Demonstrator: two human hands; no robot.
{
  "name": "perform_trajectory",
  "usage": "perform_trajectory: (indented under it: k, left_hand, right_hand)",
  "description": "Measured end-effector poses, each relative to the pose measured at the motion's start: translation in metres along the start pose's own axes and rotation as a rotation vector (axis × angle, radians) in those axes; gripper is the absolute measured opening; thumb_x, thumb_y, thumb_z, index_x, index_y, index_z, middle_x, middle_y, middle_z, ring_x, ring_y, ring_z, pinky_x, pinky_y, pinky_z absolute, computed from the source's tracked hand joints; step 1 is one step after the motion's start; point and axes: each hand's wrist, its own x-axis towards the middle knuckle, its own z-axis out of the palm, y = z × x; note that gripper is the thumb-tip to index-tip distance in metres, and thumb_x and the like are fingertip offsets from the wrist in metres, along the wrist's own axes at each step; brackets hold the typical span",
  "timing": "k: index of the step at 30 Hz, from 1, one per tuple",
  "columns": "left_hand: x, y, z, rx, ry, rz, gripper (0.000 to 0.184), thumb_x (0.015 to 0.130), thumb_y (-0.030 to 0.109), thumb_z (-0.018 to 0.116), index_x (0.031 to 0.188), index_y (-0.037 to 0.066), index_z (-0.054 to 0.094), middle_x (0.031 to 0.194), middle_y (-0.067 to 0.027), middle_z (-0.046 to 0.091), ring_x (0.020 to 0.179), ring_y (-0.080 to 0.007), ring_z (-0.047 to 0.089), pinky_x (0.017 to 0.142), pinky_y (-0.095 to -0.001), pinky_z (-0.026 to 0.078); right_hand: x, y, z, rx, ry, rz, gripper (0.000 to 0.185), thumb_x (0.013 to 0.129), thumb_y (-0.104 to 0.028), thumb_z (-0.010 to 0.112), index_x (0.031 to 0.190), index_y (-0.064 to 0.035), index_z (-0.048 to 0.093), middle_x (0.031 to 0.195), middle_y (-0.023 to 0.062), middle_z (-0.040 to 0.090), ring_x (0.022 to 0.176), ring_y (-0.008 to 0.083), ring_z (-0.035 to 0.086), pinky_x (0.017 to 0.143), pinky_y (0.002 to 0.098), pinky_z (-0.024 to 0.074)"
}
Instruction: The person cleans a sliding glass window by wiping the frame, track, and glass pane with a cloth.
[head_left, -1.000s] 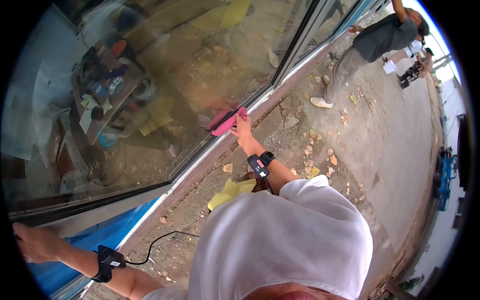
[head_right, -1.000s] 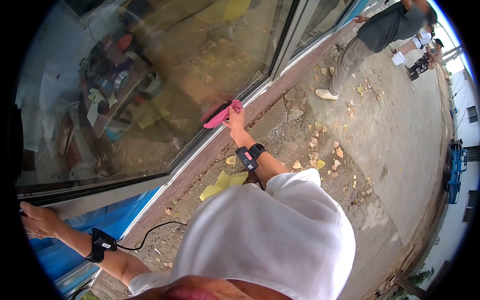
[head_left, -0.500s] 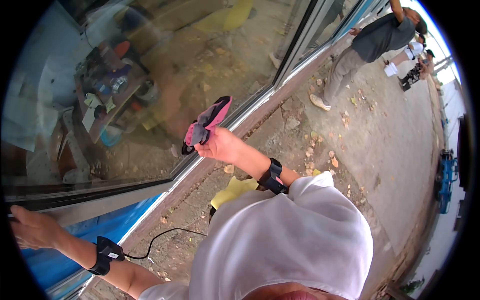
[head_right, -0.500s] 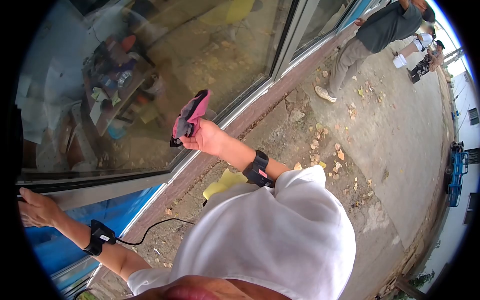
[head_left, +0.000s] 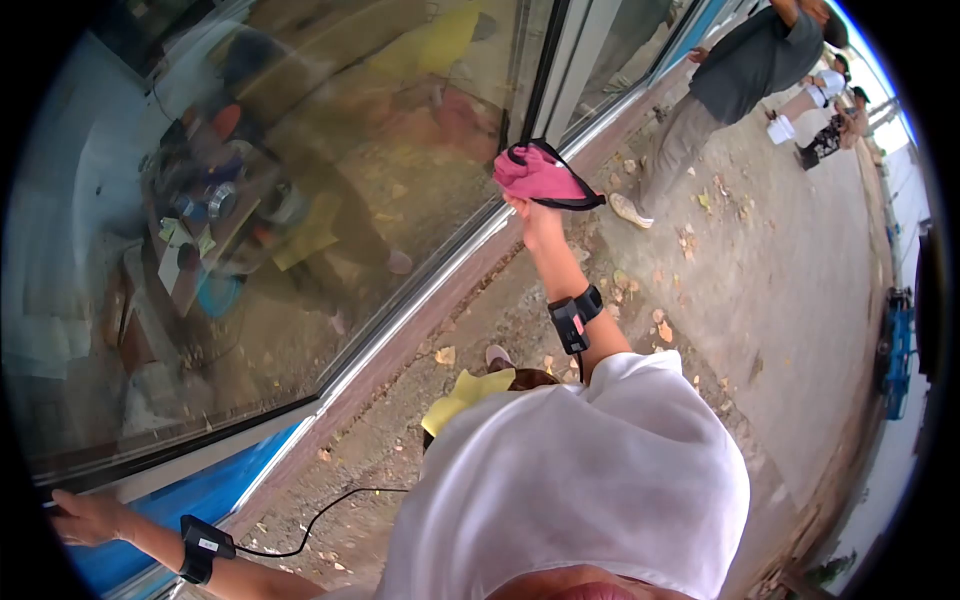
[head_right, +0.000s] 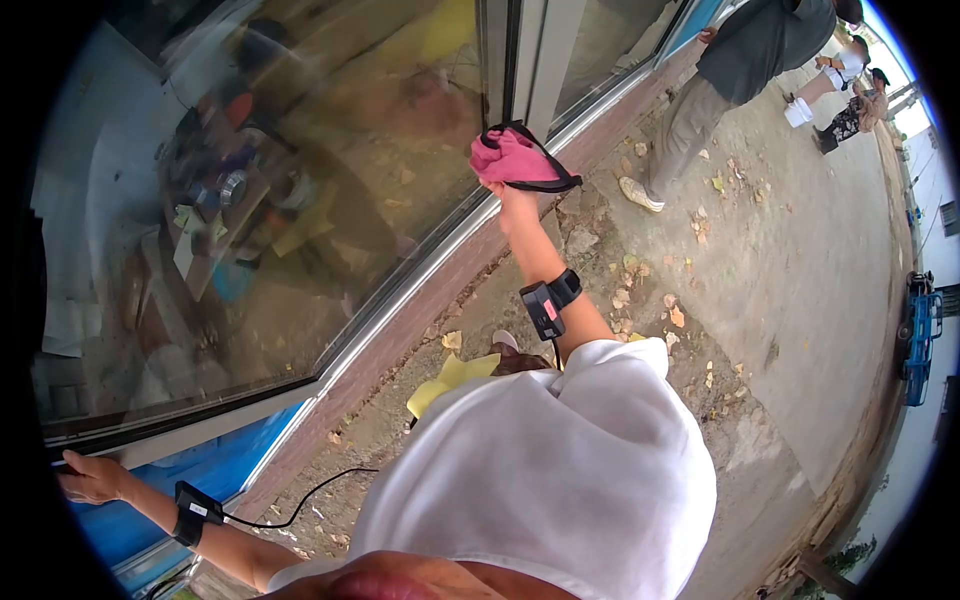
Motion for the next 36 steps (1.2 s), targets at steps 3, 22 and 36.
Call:
perform_trajectory:
  k: [3, 22, 36]
  left_hand:
    - [0.012, 0.021, 0.003, -0.037, 0.098, 0.097, 0.05, 0.085, 0.041, 0.057, 0.111, -0.001, 0.056, 0.102, -0.0186, 0.058, 0.098, -0.0334, 0.051, 0.087, -0.042, 0.04]
    - [-0.187, 0.372, -0.125, -1.709, -1.331, 0.248, 0.044, 0.081, 0.001, 0.053, 0.125, 0.002, 0.048, 0.117, -0.0151, 0.058, 0.103, -0.0309, 0.059, 0.086, -0.0367, 0.047]
    - [-0.201, 0.579, -0.198, -2.176, -1.807, -0.417, 0.052, 0.084, 0.007, 0.059, 0.131, 0.002, 0.039, 0.122, -0.0116, 0.05, 0.111, -0.018, 0.05, 0.095, -0.0303, 0.039]
  right_hand:
    - [-0.028, 0.032, -0.042, -0.119, -0.005, 0.083, 0.03, 0.086, -0.016, 0.058, 0.115, -0.0135, 0.053, 0.105, 0.0008, 0.06, 0.094, 0.0133, 0.058, 0.078, 0.031, 0.0491]
    - [-0.226, -0.072, -0.182, -0.843, -0.079, 0.079, 0.047, 0.085, -0.018, 0.062, 0.127, -0.0064, 0.045, 0.106, 0.0056, 0.06, 0.095, 0.0126, 0.057, 0.08, 0.029, 0.0483]
    - [-0.16, -0.052, -0.149, -0.443, -0.299, -0.053, 0.044, 0.087, -0.005, 0.056, 0.129, -0.0038, 0.042, 0.116, 0.0048, 0.054, 0.1, 0.0099, 0.053, 0.087, 0.0263, 0.0444]
